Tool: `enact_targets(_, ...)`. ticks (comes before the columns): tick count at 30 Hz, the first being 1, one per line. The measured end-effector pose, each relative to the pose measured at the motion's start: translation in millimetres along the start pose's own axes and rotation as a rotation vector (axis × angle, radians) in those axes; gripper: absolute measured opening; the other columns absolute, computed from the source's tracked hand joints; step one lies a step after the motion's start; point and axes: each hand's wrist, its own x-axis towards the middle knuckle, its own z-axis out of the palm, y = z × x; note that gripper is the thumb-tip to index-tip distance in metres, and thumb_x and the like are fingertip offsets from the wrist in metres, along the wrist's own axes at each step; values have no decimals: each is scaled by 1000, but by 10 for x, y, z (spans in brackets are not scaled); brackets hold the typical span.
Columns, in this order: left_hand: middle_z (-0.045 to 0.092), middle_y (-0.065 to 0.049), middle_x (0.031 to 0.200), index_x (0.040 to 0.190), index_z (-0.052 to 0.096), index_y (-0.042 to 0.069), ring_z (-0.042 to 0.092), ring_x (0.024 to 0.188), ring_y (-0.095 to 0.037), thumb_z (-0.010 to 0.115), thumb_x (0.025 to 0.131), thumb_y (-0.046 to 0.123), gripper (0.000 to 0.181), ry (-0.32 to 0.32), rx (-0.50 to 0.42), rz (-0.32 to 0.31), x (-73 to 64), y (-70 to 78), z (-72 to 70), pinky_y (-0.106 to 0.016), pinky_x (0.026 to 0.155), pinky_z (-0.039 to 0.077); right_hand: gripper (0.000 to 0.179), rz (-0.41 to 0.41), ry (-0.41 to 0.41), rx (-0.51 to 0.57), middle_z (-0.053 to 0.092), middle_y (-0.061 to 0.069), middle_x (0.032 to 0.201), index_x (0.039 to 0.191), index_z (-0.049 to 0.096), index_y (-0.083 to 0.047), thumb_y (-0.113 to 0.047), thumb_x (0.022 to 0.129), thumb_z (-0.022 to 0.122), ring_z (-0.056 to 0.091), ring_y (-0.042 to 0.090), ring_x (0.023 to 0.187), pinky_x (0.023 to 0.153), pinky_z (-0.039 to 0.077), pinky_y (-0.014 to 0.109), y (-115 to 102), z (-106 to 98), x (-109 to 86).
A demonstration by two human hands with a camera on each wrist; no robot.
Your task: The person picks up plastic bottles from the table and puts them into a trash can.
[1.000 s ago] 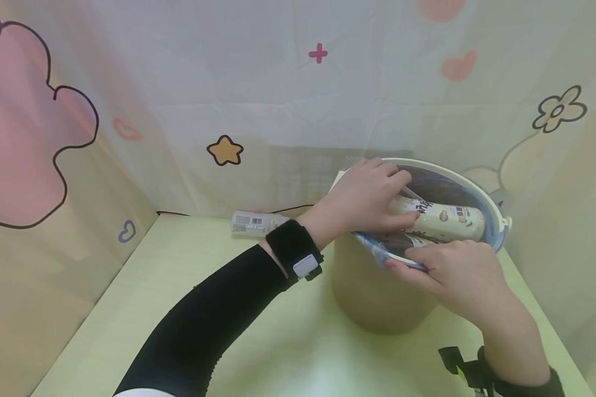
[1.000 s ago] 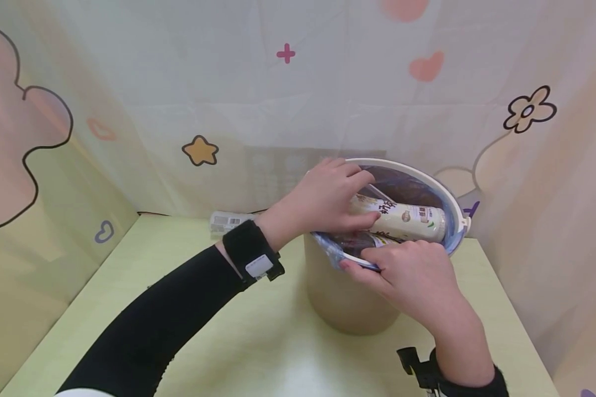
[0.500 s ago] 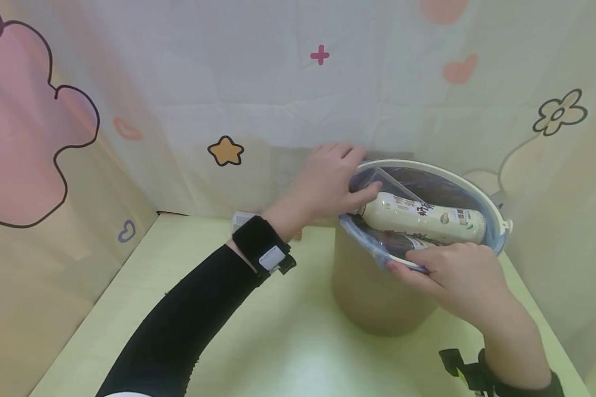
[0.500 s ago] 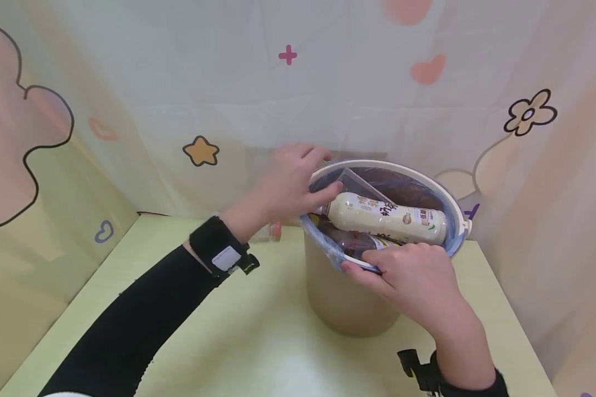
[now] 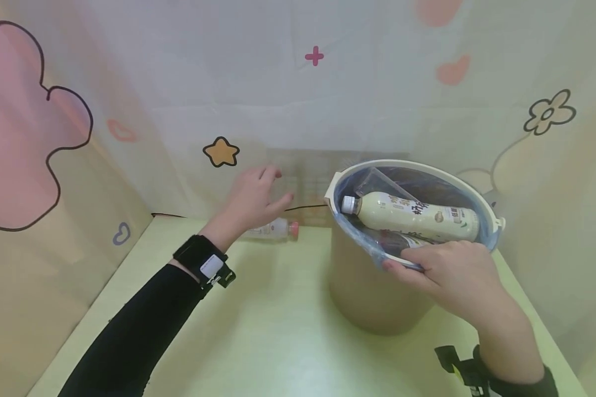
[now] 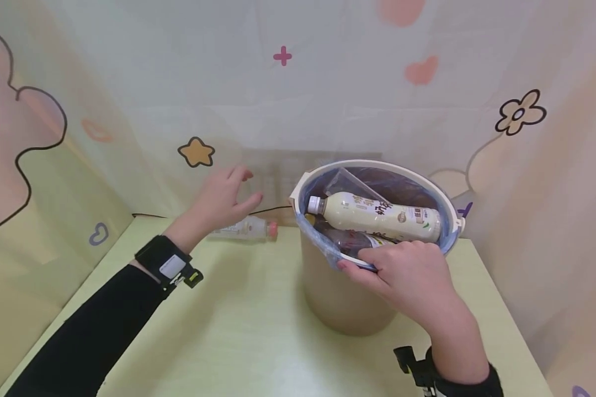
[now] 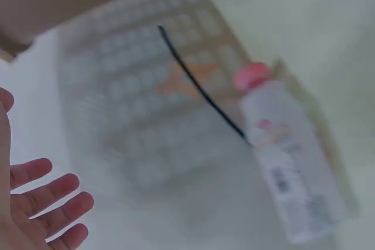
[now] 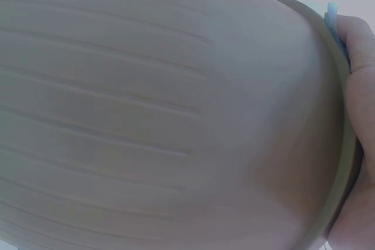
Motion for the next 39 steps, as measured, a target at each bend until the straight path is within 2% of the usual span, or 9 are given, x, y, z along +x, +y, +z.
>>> enact_targets(8,57,-12,127,130,49,6,48,113,-29,55,85,53,66,-170,60,-127,-395,-573,312,-51,98,41,48,-6,-7,5,21,-18,46,51,32,-26,-49,77,65,20,3,40,39,11,24,4,36,25)
enact_targets(13,55,-14,126,137,43,9,48,108,-31,59,80,58,77,-282,127,-195,-541,-801,549,-55,97,40,48,5,-18,-2,21,-18,46,51,31,-27,-50,77,65,20,3,40,39,11,25,18,43,15)
enact_targets(17,53,-13,126,136,44,9,48,106,-31,62,77,60,80,-327,179,-210,-626,-925,730,-57,94,40,48,9,-24,-10,21,-18,46,51,31,-27,-50,77,65,21,3,40,39,11,25,24,44,5)
enact_targets(23,48,-14,133,133,45,9,46,112,-32,64,76,59,78,-351,193,-212,-681,-991,865,-58,95,39,48,9,-30,-18,22,-18,46,51,31,-28,-50,77,65,21,3,40,39,12,25,20,32,2)
enact_targets(33,46,-15,138,137,44,10,42,118,-34,67,74,56,81,-368,202,-195,-682,-989,943,-59,97,37,48,12,-29,-19,22,-18,45,52,31,-27,-50,76,66,21,3,40,39,12,25,11,12,-2)
enact_targets(39,47,-16,138,136,44,11,42,120,-34,68,72,57,82,-365,223,-164,-664,-996,992,-59,97,37,48,14,-33,-22,22,-18,45,52,31,-27,-50,77,66,21,3,40,39,12,25,8,10,-1)
